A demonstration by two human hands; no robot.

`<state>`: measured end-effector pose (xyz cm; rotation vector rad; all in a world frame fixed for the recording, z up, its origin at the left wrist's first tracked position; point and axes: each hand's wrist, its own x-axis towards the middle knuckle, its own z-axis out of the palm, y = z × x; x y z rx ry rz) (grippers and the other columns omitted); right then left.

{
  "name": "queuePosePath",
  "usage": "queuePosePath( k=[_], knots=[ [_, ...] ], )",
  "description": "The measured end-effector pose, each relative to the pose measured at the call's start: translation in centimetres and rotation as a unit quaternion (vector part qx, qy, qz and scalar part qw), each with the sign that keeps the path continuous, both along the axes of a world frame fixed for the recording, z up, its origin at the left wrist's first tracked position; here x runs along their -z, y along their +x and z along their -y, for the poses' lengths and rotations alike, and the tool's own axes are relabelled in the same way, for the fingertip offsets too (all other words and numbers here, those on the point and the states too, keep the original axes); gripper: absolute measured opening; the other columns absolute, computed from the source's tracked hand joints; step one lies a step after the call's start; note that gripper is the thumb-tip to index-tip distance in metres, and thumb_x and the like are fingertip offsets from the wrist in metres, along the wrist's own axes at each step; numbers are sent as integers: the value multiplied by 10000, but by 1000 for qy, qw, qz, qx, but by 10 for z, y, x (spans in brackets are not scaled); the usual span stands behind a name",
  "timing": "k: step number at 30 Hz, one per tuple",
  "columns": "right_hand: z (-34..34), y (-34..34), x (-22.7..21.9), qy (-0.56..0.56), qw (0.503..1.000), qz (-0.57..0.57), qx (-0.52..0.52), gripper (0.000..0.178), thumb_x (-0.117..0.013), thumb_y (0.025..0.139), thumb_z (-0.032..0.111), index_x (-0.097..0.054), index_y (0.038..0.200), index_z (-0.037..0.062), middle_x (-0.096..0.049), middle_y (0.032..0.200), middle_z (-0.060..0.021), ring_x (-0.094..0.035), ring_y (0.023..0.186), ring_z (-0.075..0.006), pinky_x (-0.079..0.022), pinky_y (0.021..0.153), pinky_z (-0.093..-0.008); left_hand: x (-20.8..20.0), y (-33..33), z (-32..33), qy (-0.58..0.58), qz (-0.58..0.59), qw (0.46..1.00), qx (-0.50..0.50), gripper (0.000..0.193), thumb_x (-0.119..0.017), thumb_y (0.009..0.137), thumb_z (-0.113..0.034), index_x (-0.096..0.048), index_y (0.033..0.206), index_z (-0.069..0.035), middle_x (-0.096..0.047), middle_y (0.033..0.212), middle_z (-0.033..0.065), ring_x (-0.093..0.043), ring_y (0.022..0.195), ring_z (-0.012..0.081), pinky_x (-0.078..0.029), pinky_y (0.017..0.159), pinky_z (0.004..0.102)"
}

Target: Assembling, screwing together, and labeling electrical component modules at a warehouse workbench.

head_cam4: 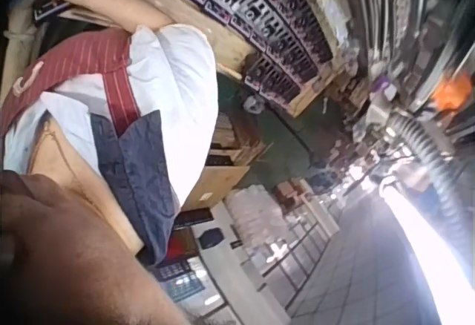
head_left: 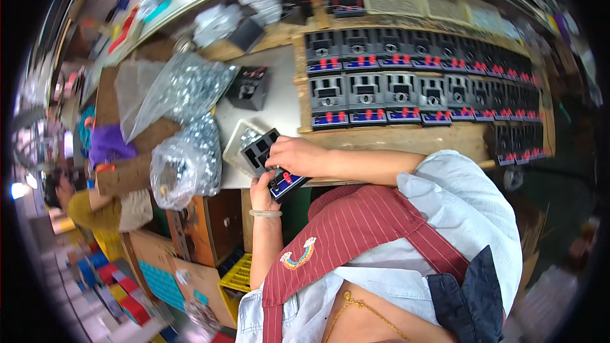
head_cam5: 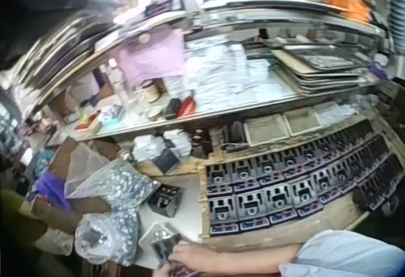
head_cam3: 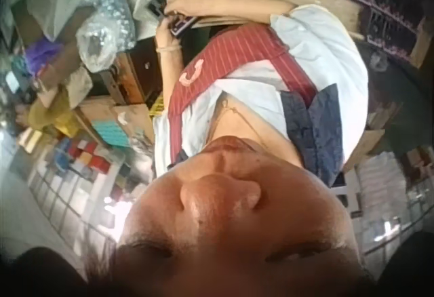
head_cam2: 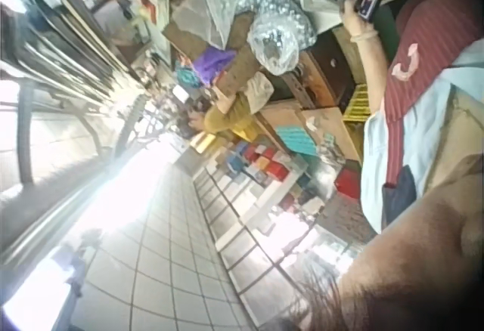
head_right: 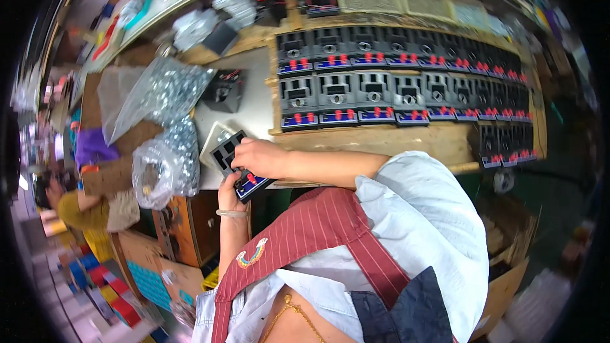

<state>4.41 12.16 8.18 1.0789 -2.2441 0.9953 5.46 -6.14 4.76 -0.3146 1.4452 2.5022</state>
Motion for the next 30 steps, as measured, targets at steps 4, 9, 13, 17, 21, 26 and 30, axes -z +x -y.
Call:
queuePosePath(
  k=[4,9,13,17,21,26,30],
  knots=[
    [-25,13,-1,2,1000,17,13,132,-576,756,80,-649,865,72,-627,768,-81,-581,776,-290,-469,739,-355,2,-14,-17,-24,15,999,39,405,-613,717,20,-487,1102,34,-606,964,138,-641,820,264,-558,707,384],
    [-52,25,-9,13,994,106,29,163,-570,775,63,-605,934,67,-643,787,-113,-602,783,-326,-477,706,-404,1,-9,-41,-8,55,994,95,255,-604,816,-73,-552,1042,31,-628,962,126,-650,823,242,-557,712,367],
    [-73,46,-17,-220,965,141,36,355,-666,701,48,-557,1038,78,-588,710,-59,-592,712,-277,-473,659,-389,-20,-4,-69,-21,-29,991,131,445,-646,868,-193,-445,1198,28,-597,1068,166,-645,897,269,-559,762,392],
    [-93,58,-27,-224,960,24,166,407,-725,682,103,-544,1047,89,-530,851,-56,-521,884,-273,-431,806,-378,-38,-1,-82,-50,-81,983,156,502,-650,860,-152,-405,1269,4,-585,1108,144,-622,953,246,-537,822,368],
    [-107,75,-24,-137,974,-54,171,228,-734,688,165,-628,880,102,-515,841,-53,-526,837,-271,-448,752,-392,-37,14,-88,-73,-127,972,181,495,-619,867,-96,-394,1305,-48,-545,1186,123,-586,1030,225,-508,874,351],
    [-107,85,-11,37,985,-104,130,92,-562,750,150,-585,688,87,-572,747,-66,-598,728,-265,-491,638,-397,-36,29,-98,-128,-121,976,128,465,-578,924,-296,-423,1259,-15,-568,1110,97,-586,939,176,-503,797,314],
    [-122,100,-4,84,985,-73,135,102,-535,766,141,-586,727,62,-579,765,-80,-601,743,-271,-492,660,-392,-43,46,-130,-139,-138,974,112,513,-597,918,-299,-381,1282,-9,-550,1121,87,-539,985,158,-456,850,295]
  ],
)
